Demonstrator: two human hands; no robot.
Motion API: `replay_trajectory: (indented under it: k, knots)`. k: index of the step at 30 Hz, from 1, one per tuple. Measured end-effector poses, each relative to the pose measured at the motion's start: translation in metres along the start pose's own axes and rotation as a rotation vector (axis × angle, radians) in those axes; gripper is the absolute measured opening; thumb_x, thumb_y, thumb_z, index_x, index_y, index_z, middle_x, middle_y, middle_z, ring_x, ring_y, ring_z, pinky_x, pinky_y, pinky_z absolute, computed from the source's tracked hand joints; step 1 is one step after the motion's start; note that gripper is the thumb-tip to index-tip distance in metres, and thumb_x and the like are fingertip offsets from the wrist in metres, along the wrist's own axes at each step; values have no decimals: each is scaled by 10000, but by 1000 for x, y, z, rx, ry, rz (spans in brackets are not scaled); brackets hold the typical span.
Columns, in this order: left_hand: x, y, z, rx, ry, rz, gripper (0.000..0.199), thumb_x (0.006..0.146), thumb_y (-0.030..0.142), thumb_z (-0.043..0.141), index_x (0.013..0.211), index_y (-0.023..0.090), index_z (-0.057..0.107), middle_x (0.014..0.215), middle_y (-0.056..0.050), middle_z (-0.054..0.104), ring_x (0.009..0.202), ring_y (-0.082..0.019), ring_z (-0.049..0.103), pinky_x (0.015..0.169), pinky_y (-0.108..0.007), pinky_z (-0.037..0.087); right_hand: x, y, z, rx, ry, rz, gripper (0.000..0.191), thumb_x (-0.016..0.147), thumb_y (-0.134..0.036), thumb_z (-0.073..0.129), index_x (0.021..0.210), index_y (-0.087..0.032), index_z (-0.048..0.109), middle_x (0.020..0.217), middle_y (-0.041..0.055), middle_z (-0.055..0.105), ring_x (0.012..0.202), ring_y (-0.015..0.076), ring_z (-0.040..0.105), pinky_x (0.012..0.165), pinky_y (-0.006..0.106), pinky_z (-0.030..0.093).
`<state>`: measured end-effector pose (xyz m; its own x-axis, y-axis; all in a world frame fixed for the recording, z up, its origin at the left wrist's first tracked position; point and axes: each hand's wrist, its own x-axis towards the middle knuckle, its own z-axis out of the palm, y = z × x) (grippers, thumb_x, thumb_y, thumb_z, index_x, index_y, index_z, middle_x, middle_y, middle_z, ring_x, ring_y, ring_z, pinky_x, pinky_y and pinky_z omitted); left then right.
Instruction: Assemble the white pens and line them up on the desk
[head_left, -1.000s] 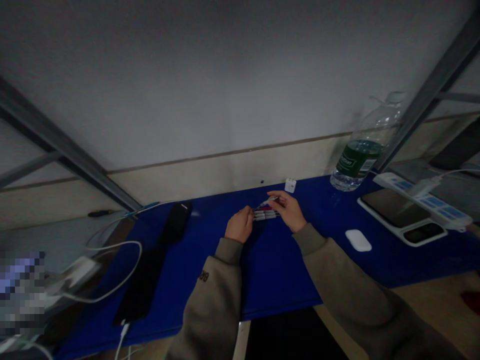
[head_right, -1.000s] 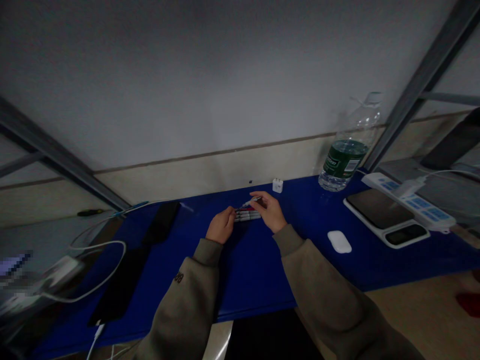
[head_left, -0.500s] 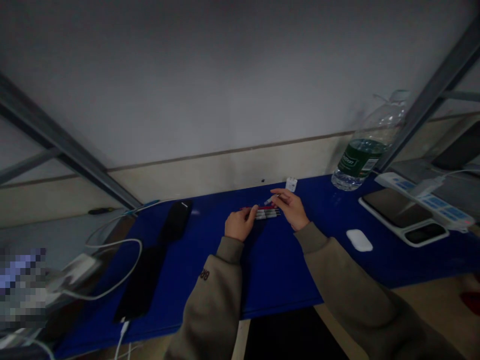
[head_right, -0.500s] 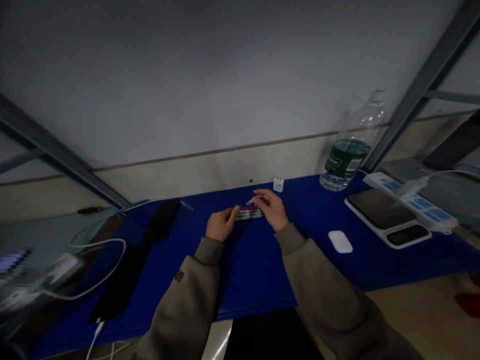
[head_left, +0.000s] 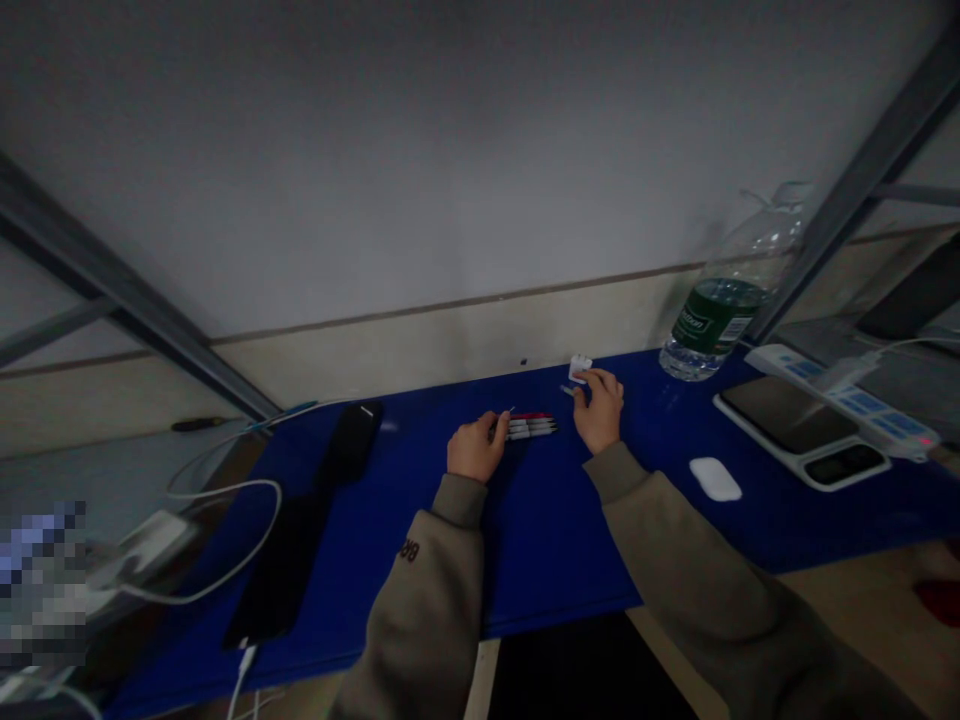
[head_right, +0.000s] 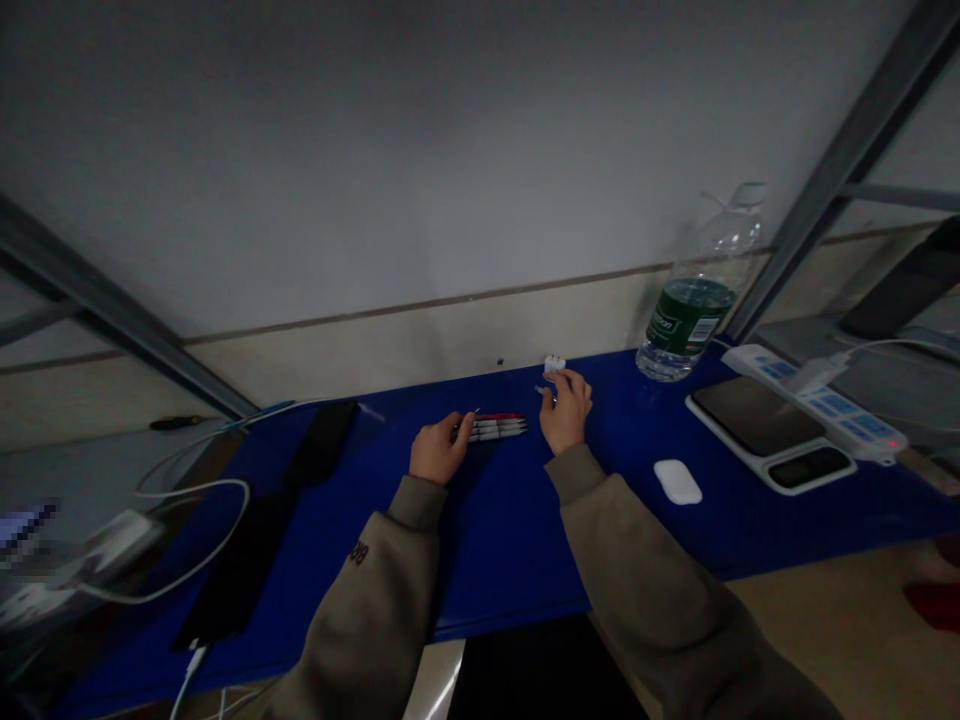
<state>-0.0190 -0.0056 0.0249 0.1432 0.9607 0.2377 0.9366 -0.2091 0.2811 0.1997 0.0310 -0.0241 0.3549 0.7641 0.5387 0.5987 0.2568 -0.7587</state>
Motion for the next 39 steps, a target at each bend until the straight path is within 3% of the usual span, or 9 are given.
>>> replay_trajectory:
  k: [2,6,11,14,17,24,29,35,39]
  knots:
    - [0,0,1,6,-5,2,464,924,546,264,917,230,604,714,-44,654,670,-182,612,553,-239,327,-1,-11,0,91,-48,-41,249,861,-262,479,1047,-195,631,1082,133,584,1055,276,483,933,461,335]
    - [-2,2,3,-16,-34,105,390,935,498,292,1014,248,580,830,-46,673,756,-187,628,609,-249,381,-11,-34,5,296,-301,3,292,903,-379,441,1041,-200,628,761,57,638,732,203,583,741,346,437]
    - [-4,4,6,-37,-75,256,360,946,460,300,1099,266,561,964,-53,669,854,-183,624,692,-259,422,-25,-53,9,422,-608,-55,321,903,-442,440,925,-208,659,830,41,664,756,179,596,685,288,428]
    - [-4,4,7,-42,-87,280,344,940,464,324,1102,277,563,992,-48,661,882,-179,616,718,-257,432,-29,-56,11,453,-720,-34,374,912,-468,409,824,-193,646,658,12,604,626,149,549,612,265,400]
    - [-5,6,5,-47,-86,257,351,928,494,340,1076,277,572,973,-45,657,883,-175,608,726,-255,435,-29,-54,13,504,-756,9,412,914,-487,391,791,-184,642,559,-14,509,545,128,472,563,257,363]
    - [-1,1,-1,-16,-26,191,435,952,474,244,983,219,594,897,-68,657,827,-174,604,679,-248,408,-21,-46,15,709,-701,213,390,867,-475,480,1050,-180,659,599,-15,510,561,123,464,558,259,361]
    - [6,-13,-4,-51,-26,129,450,951,466,265,836,201,609,774,-56,649,704,-158,590,614,-236,370,-17,-42,10,739,-674,308,397,834,-487,520,1027,-179,679,630,-1,542,563,120,469,532,253,352]
    - [8,-14,-3,-343,-5,221,271,905,412,443,909,198,610,866,-24,665,766,-132,594,695,-221,410,-17,-47,7,811,-718,388,479,853,-552,466,933,-146,707,600,21,548,516,108,454,473,237,306]
    - [9,-14,-4,-329,-8,160,330,926,414,384,904,188,624,836,-32,665,764,-142,597,691,-231,415,-15,-52,4,839,-708,418,563,853,-607,418,930,-133,712,597,42,569,523,117,477,461,235,318]
